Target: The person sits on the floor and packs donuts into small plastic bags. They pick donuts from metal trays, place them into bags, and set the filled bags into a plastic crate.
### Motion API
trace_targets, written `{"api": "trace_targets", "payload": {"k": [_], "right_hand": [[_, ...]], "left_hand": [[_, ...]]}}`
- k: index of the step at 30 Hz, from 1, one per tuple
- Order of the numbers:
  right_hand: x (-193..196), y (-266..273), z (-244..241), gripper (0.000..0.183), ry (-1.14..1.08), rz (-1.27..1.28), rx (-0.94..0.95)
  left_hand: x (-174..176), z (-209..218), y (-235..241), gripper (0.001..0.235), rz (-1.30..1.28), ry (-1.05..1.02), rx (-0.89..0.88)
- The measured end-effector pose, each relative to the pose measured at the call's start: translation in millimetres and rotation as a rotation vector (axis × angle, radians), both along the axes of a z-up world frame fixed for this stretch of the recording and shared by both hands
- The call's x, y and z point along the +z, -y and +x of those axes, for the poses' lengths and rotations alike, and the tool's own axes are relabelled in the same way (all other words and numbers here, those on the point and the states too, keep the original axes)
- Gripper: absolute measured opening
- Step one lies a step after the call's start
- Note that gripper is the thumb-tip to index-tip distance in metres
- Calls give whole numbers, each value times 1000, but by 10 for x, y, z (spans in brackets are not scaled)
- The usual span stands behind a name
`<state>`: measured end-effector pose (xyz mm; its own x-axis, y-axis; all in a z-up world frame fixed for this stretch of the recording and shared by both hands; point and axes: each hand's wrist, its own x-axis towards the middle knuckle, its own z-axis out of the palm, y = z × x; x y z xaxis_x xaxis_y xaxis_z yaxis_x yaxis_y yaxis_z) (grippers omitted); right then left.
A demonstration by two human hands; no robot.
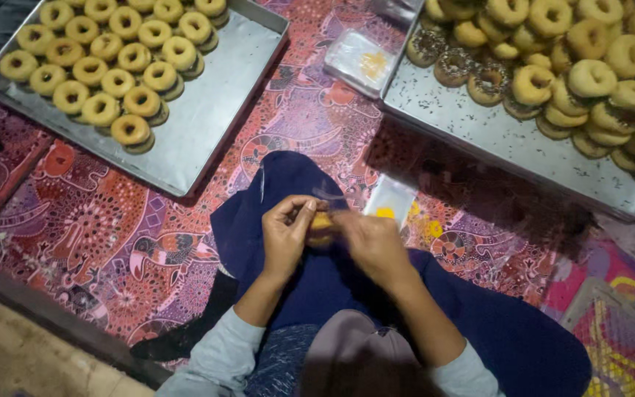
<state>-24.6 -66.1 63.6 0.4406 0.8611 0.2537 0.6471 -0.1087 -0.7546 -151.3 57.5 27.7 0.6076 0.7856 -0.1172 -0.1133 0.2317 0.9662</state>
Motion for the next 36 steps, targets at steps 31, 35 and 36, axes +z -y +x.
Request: {"api": "trace_targets", "payload": {"k": [31, 35, 36], "right_hand": [[144, -326, 192, 39, 78, 44, -119], [5, -200, 641, 36, -161, -469, -511], [-115, -189, 687, 34, -277, -440, -422]], "left_hand": [[146, 102, 299, 16, 489, -184, 182], [282, 53, 309, 17, 175, -42, 234], [328, 82, 245, 18, 183, -39, 280]]}}
